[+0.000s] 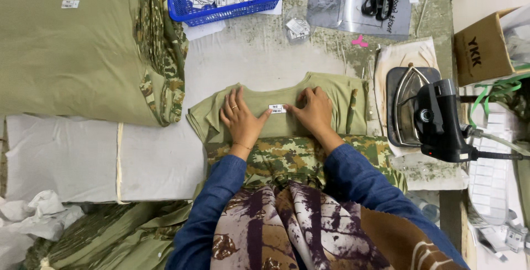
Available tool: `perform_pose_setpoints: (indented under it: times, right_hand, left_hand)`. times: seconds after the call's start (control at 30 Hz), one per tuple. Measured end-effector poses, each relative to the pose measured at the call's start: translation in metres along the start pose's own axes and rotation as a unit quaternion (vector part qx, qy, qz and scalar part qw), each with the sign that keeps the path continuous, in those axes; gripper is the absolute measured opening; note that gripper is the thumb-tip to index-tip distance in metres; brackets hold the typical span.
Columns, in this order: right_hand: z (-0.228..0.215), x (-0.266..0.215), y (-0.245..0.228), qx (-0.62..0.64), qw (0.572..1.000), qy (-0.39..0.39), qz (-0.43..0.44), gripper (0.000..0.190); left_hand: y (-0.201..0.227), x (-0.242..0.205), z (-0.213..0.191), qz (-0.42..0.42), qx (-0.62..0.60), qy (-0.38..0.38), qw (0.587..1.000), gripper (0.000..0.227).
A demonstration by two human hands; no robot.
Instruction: The person irons a camouflage-patterned shirt on a table using a steam iron. They repeatedly pick up small white labels from a blue basket, place them on the shirt, and press them with the iron. The person also folds the shirt and handles other folded garments on the table.
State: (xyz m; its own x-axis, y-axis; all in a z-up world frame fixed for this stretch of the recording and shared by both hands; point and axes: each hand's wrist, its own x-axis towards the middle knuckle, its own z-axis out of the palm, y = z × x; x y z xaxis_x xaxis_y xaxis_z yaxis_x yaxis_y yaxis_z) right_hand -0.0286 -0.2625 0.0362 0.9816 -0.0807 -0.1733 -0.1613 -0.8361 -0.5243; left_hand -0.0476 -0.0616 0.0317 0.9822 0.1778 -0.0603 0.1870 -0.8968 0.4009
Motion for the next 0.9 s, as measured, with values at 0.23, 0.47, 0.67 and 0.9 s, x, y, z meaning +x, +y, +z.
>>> perform_pose_setpoints:
  times: [0.23, 0.47, 0.67, 0.9]
  right_hand:
    - [-0.017, -0.005, 0.017, -0.067, 0.997, -0.005, -0.022, 0.047]
    - [-0.181, -0.024, 0.160, -0.240, 0.926, 0.176, 0.233, 0.050]
    - [-0.194, -0.011, 0.126, -0.172, 0.968, 0.047, 0.179, 0.060]
    - [-0.116, -0.007, -0.060, -0.211, 0.949, -0.129, -0.193, 0.057]
  left_hand:
    - [0.006, -0.005, -0.004, 0.004, -0.005, -0.042, 0.999, 0.091]
    - [-0.056, 0.014, -0.048, -0.074, 0.014, -0.130, 0.989, 0.077]
    - [-0.092, 0.013, -0.025, -0.023, 0.046, -0.008, 0.999, 0.066]
    - [-0.099, 0.013, -0.014, -0.031, -0.001, 0.043, 0.999, 0.054]
